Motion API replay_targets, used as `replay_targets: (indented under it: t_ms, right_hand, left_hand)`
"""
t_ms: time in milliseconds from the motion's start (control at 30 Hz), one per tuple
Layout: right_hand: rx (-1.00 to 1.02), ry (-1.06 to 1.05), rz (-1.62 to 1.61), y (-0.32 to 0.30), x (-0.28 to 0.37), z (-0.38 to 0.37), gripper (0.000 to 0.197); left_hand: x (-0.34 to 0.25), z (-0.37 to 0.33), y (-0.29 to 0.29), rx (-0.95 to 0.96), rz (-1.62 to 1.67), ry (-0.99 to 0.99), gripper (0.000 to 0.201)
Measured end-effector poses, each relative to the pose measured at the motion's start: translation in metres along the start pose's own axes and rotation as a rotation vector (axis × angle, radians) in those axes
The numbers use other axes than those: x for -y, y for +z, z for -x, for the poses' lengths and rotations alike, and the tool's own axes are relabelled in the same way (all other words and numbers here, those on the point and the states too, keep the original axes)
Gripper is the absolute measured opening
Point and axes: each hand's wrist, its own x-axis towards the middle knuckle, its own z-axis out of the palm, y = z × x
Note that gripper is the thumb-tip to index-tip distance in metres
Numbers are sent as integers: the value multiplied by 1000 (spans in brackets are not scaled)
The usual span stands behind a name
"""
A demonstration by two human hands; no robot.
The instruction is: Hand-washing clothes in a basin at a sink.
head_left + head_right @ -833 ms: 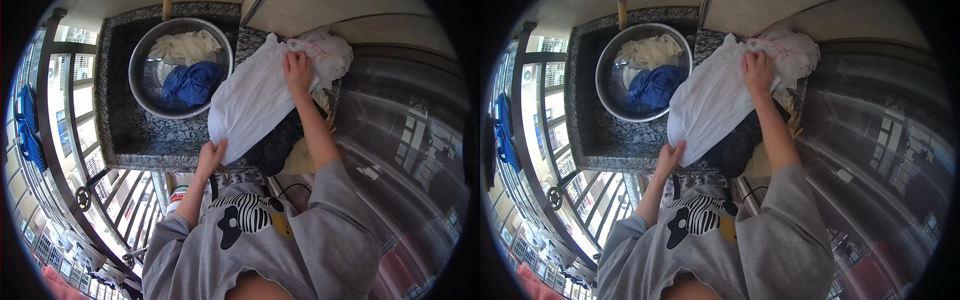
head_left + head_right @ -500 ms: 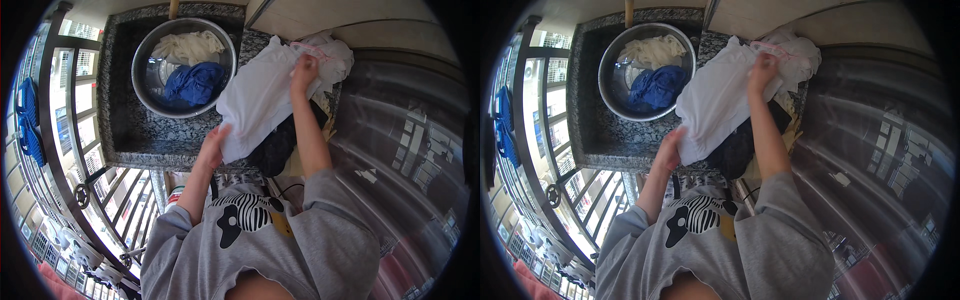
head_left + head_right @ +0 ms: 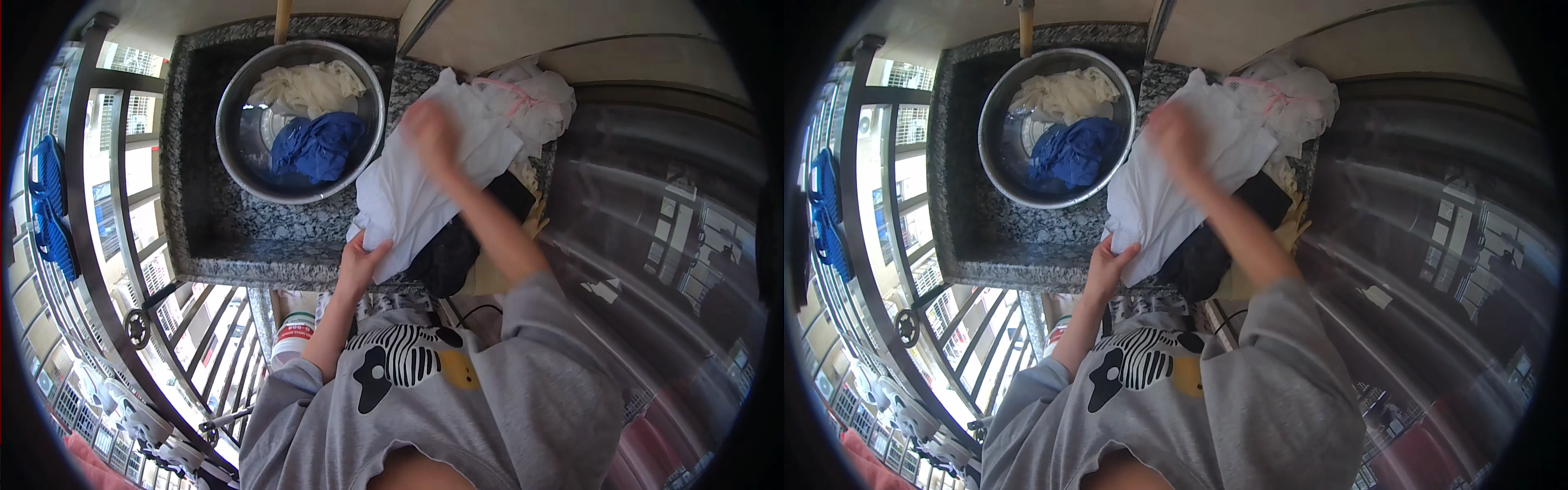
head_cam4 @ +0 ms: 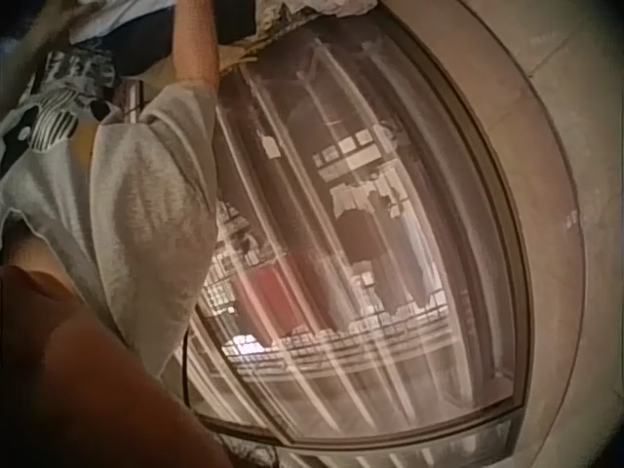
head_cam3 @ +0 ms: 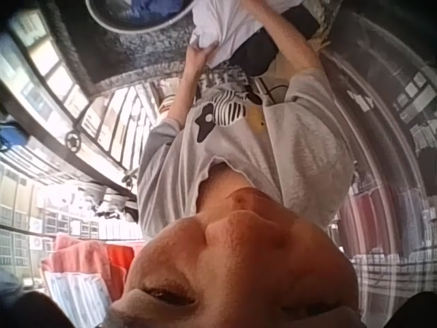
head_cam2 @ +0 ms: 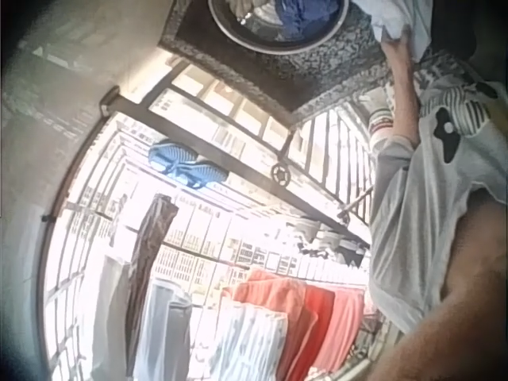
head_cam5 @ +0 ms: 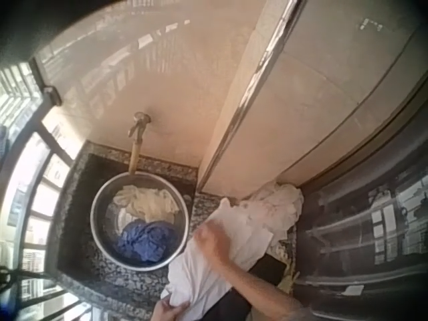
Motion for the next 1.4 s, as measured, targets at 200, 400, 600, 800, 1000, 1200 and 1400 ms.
replay_targets:
  t_ms: [200,400,600,800,1000,1200,1400]
  right_hand:
    - [118,-591,281,-13,-34,3,8]
    - [-241,473,-156,-92,-109,-82,10]
    - [176,1091,-1351,-142,-56,-24,11]
    - [584,498,-434,-139,103,-55,49]
    - [24,829,-911,-210,127,-47,24]
    - [-124,1024,-959,-158,-60,37,14]
    - [239,-647,96,-36,9,110,12]
  left_hand:
    - [0,3,-11,71,-23,-16,35]
    - [-38,20,-9,248,153,115,53]
    - [-131,27,53,521,497,317,46]
    - [-238,59,120,723,71,857,25]
    - [-237,78,110,999,-136,1151,20]
    - [-64,20,10,427,-262,247,22]
    - [29,-10,-15,76,-673,134,27]
